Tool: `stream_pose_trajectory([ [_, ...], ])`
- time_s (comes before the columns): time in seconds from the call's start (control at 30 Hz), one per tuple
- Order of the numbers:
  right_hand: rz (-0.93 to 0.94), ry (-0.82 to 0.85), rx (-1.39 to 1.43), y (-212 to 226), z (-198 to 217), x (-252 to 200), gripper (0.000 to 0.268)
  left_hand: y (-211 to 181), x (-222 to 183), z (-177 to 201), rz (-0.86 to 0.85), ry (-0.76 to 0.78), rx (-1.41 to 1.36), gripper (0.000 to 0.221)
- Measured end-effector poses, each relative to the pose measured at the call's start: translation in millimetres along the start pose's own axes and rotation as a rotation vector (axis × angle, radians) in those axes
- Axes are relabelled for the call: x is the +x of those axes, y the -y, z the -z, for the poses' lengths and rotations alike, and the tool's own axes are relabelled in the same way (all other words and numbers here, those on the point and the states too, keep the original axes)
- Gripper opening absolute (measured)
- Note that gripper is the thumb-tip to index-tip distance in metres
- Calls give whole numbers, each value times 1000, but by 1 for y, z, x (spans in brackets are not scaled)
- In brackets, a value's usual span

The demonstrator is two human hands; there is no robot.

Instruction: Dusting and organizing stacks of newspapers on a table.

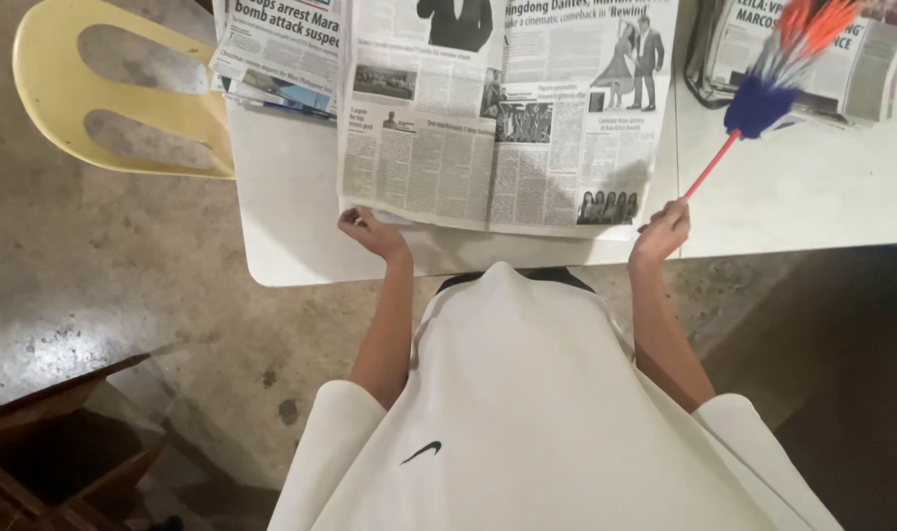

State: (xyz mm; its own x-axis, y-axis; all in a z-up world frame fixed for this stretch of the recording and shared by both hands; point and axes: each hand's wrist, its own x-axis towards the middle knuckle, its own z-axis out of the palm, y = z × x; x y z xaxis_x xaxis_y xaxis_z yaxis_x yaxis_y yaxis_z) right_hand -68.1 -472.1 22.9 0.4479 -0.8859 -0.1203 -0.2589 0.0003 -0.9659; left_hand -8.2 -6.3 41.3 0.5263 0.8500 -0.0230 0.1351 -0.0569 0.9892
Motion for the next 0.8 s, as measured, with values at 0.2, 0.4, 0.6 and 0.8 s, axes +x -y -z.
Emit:
stream_pose_trajectory([
  [0.2, -493, 584, 914, -63, -69, -13, 34, -55, -53, -46, -250, 499, -322, 30],
  [0.4, -38, 1066, -227, 4, -105, -157, 51, -107, -141, -79, 32, 1297, 230, 25],
  [0.6, 570, 965, -655, 73, -84, -122, 52, -72, -98, -100, 24, 1059, 349, 21],
  [0.8, 635, 1023, -1187, 21, -39, -75, 82, -54, -5, -107, -313, 1235, 654, 36],
])
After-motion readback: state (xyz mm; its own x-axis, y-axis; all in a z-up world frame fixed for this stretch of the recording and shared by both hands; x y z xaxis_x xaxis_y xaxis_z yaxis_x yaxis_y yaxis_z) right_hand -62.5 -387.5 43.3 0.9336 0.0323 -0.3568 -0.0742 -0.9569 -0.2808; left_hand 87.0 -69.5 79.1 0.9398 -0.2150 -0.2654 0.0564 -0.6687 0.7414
